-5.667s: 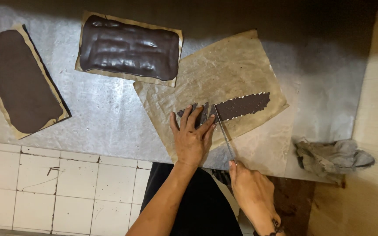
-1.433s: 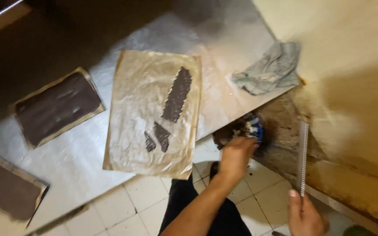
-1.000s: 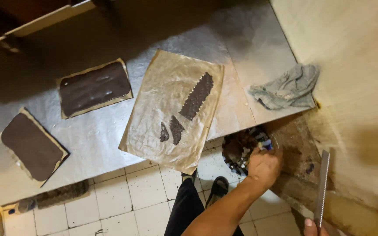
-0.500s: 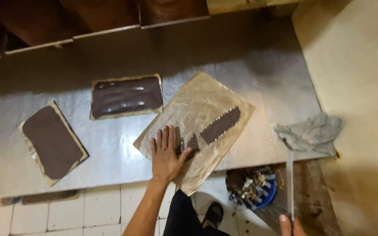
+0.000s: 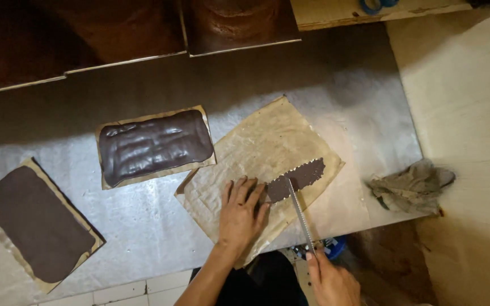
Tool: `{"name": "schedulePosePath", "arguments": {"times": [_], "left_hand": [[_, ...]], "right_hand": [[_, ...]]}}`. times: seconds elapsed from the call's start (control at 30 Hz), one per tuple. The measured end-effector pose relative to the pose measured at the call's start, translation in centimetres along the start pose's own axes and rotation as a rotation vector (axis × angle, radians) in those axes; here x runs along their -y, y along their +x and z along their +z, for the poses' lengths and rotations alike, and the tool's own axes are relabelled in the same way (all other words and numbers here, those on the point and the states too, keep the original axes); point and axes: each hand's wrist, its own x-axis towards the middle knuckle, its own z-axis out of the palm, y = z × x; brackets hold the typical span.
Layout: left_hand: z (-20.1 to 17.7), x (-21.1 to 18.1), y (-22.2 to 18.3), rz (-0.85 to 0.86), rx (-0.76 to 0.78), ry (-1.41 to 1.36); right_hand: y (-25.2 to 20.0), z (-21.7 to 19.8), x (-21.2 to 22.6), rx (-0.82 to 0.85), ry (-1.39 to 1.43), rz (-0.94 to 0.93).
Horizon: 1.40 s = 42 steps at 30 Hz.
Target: Cutting rectangular sheets of chocolate or chocolate-coated dough into uniform strips and squares using a knife.
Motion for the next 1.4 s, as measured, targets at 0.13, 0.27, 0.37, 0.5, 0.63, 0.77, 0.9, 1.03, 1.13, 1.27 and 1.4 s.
{"name": "schedulePosePath", "arguments": {"times": [0.13,0.27,0.37,0.5,0.63,0.77,0.9,1.03,1.13,1.27,1.4], "left_hand": [[0.7,0.5,0.2,-0.009,0.064,-0.034],[0.9,1.0,1.1,0.021,0.069,0.000],[1.1,1.0,0.6,0.084,0.027,0.027],[0.5,0.9,0.8,0.123,0.027,0.056],[0.5,0.9,1.1,0.110,0.080,0.073],[0.2,1.0,1.0,0.134,0.060,0.063],[0.5,1.1,1.1,0.127,0.023,0.073],[0.6,1.0,1.1,0.107,-0.002,0.064],[0.5,1.0,1.0,0.099,0.019,0.054],[0.6,1.1,1.0,0.086,0.008,0.039],[0.8,1.1,1.0,0.070,0.010,0.044]], "right_hand": [[0.3,2.2,0.4,-0.060,0.027,-0.128],[-0.2,1.3,3.3,-0.148,0.106,-0.153],[-1.8,-1.7,5.1,0.055,0.126,-0.024],[-2.4,-4.3,7.0,0.150,0.114,0.011],[-2.4,-6.8,8.8,0.313,0.093,0.088],[-2.9,-5.9,8.9,0.257,0.076,0.081],[-3.2,-7.0,9.6,0.223,0.109,0.067],[-3.6,-9.0,10.7,0.287,0.123,0.103],[-3.7,-9.2,11.1,0.288,0.123,0.117],[-4.0,-9.1,10.9,0.309,0.121,0.132],[-4.7,-8.8,10.7,0.326,0.128,0.106]]}}
